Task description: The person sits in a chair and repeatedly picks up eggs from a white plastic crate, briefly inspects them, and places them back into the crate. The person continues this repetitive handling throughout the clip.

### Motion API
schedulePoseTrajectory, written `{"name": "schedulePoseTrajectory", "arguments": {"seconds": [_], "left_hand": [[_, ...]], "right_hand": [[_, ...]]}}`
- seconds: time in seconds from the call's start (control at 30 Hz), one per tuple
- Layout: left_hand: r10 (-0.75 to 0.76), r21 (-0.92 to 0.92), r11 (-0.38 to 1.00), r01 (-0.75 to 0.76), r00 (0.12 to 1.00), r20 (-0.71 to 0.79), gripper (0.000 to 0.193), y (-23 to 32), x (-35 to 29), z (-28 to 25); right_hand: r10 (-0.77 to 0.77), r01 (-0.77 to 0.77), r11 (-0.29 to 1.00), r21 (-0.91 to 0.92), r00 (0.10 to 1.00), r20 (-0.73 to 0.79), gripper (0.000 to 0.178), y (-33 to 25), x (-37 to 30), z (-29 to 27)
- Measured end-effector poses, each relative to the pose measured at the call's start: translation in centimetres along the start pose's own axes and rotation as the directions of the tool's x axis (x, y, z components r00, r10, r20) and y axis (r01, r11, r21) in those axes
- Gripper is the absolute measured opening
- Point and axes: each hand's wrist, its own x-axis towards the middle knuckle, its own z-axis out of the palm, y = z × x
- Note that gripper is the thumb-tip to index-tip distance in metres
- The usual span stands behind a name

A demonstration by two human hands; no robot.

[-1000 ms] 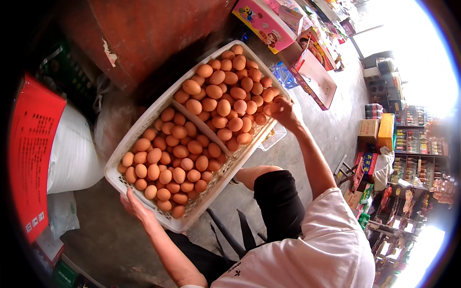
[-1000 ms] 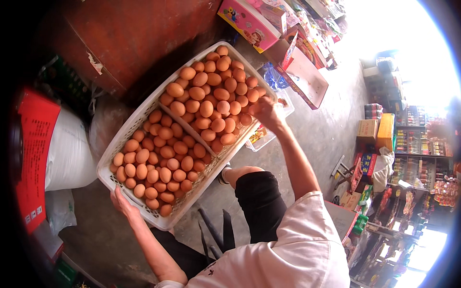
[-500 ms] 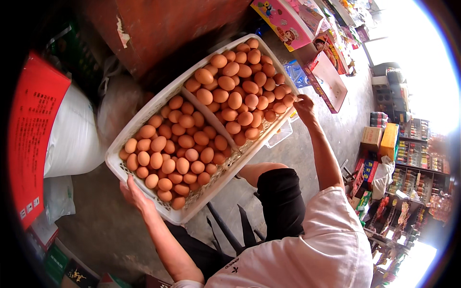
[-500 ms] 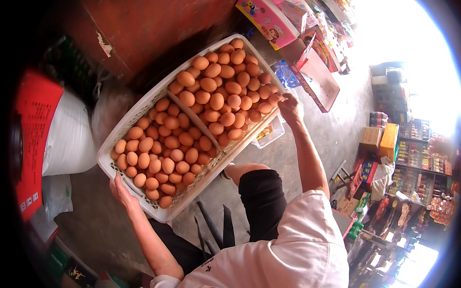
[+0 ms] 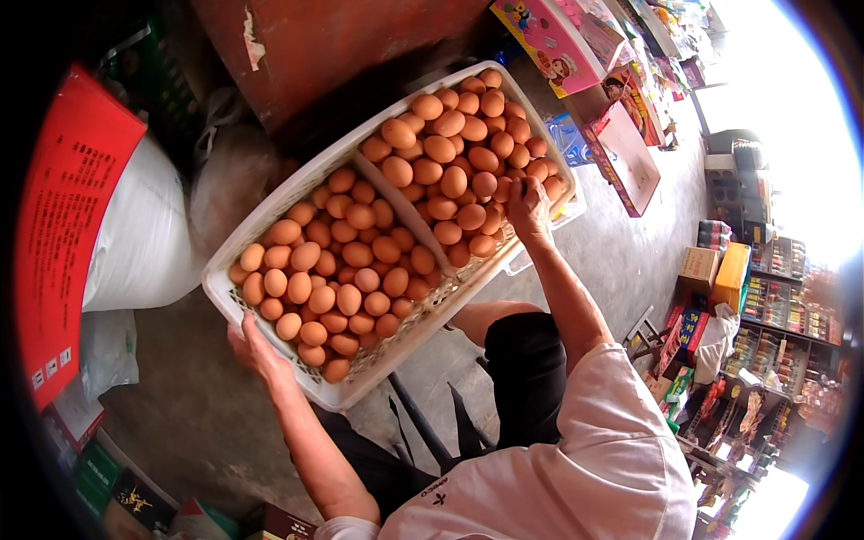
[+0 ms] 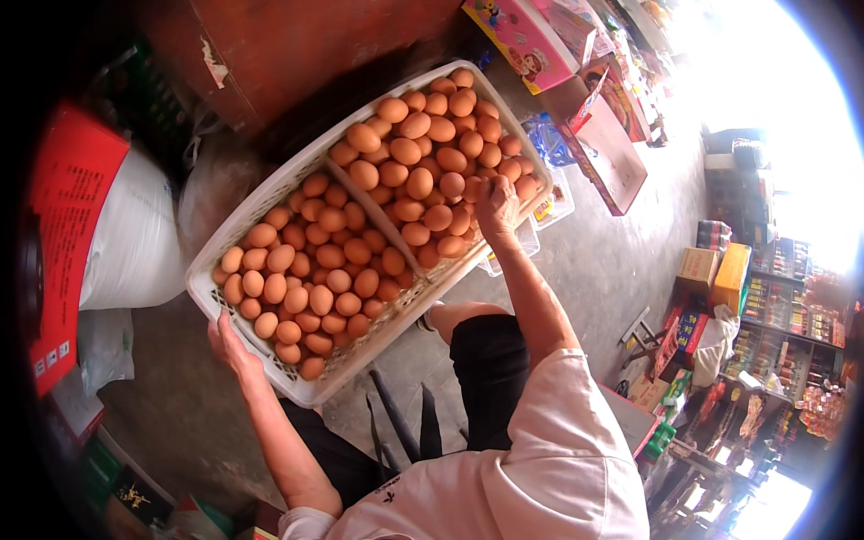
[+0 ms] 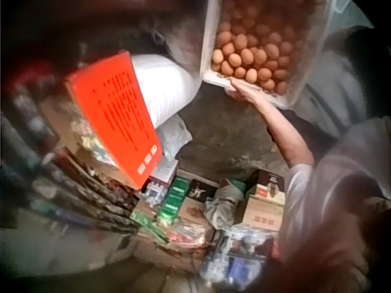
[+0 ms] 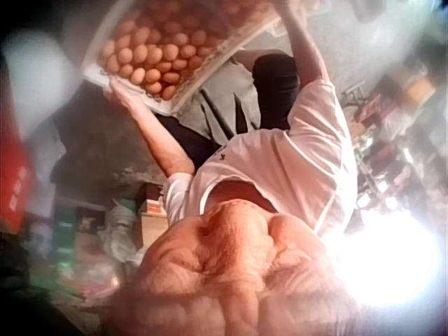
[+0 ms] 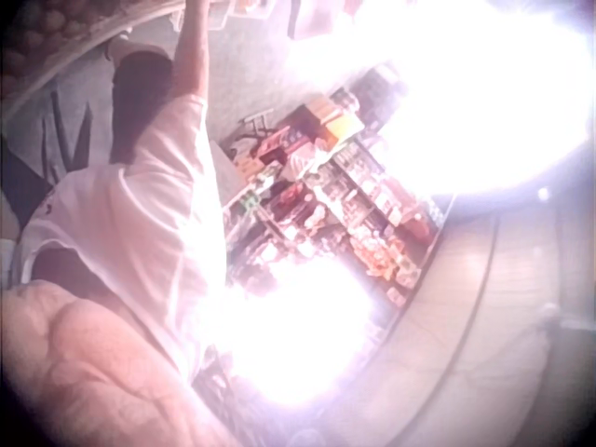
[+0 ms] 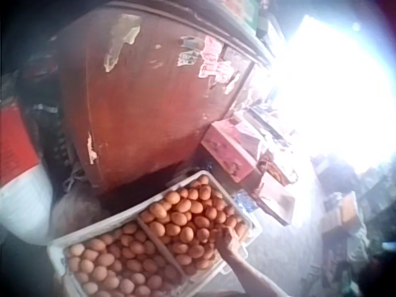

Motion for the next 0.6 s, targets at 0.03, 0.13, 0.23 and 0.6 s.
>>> {"name": "schedulePoseTrajectory", "arguments": {"seconds": [0.03, 0.13, 0.23, 0.6], "left_hand": [[0.008, 0.004, 1.000, -0.008, 1.000, 0.011, 0.055, 0.0, 0.1, -0.2], [0.005, -0.002, 1.000, -0.005, 1.000, 0.013, 0.055, 0.0, 0.0, -0.3], [-0.009, 0.001, 1.000, 0.009, 1.000, 0.014, 0.056, -0.3, 0.2, -0.5], [0.117, 0.130, 0.984, -0.123, 0.992, 0.051, 0.074, -1.2, -0.4, -1.7]], "right_hand": [[0.110, -0.111, 0.994, 0.010, 0.990, 0.089, 0.026, -0.1, 0.0, 0.0], [0.156, -0.155, 0.988, -0.022, 0.986, 0.052, 0.025, -0.5, -0.1, -0.3], [-0.085, 0.080, 0.989, -0.122, 0.996, -0.032, 0.021, 0.7, 0.5, -1.6], [-0.259, 0.137, 0.935, 0.327, 0.894, 0.365, 0.007, -0.7, -10.6, -14.2]]}}
